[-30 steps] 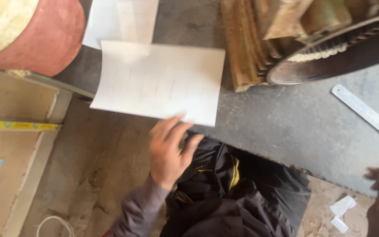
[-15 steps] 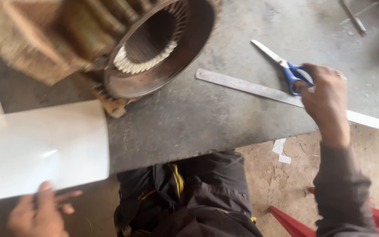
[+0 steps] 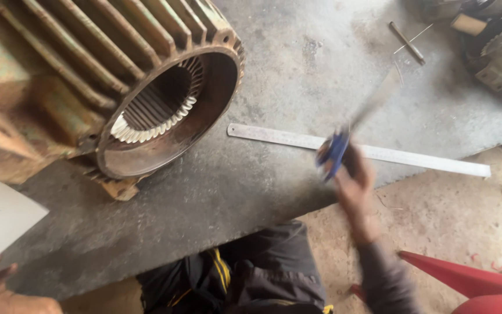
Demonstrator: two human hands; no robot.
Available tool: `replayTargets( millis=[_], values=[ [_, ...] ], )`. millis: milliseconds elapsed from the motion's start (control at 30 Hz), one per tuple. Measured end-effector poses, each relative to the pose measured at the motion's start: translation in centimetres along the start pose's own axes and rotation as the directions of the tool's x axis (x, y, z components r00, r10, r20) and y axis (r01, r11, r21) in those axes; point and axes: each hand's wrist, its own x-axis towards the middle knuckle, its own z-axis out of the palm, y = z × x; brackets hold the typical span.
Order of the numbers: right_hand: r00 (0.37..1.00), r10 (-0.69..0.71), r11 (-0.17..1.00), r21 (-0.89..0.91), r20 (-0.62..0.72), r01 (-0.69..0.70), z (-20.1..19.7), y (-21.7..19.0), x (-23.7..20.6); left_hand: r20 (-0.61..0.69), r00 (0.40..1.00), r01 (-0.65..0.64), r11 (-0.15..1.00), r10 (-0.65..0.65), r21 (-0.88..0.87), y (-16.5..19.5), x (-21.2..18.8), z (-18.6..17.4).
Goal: The person cuts narrow strips from a marked white sheet using scissors, folds each strip into a small packet, and inserts it into the slots of a motor stator. The process repeats for several strips, with the person handling the sheet, scissors, and stator throughout.
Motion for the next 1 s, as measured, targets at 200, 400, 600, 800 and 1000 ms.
replayTargets(
  millis=[200, 400, 600, 800, 1000],
  values=[
    [0.909, -0.280, 0.950, 0.047, -0.309, 0.309, 5.5, 3.1, -6.3, -0.041, 0.868, 0.492, 0.868, -0.495, -0.064, -3.2, 1.4, 1.0],
    [0.931, -0.335, 0.940, 0.021, -0.147, 0.341, 8.2, 0.3, -4.2, 0.036, 0.722, 0.692, 0.722, -0.691, -0.028, -2.7, 3.5, 3.3],
    [0.969, -0.219, 0.968, 0.150, 0.112, 0.201, 6.9, -0.3, -3.9, -0.031, 0.690, 0.682, 0.665, -0.723, -0.306, 2.9, 1.9, 4.9],
    [0.920, 0.047, 0.941, 0.291, 0.389, -0.171, 8.6, -4.1, -8.8, -0.135, 0.668, 0.502, 0.578, -0.732, -0.643, 14.3, -5.8, 3.4],
    [0.547, 0.314, 0.791, 0.104, 0.776, -0.603, 14.5, -7.5, -17.0, -0.155, 0.883, 0.176, 0.620, -0.443, -0.765, 18.3, -8.4, 0.7]
  ],
)
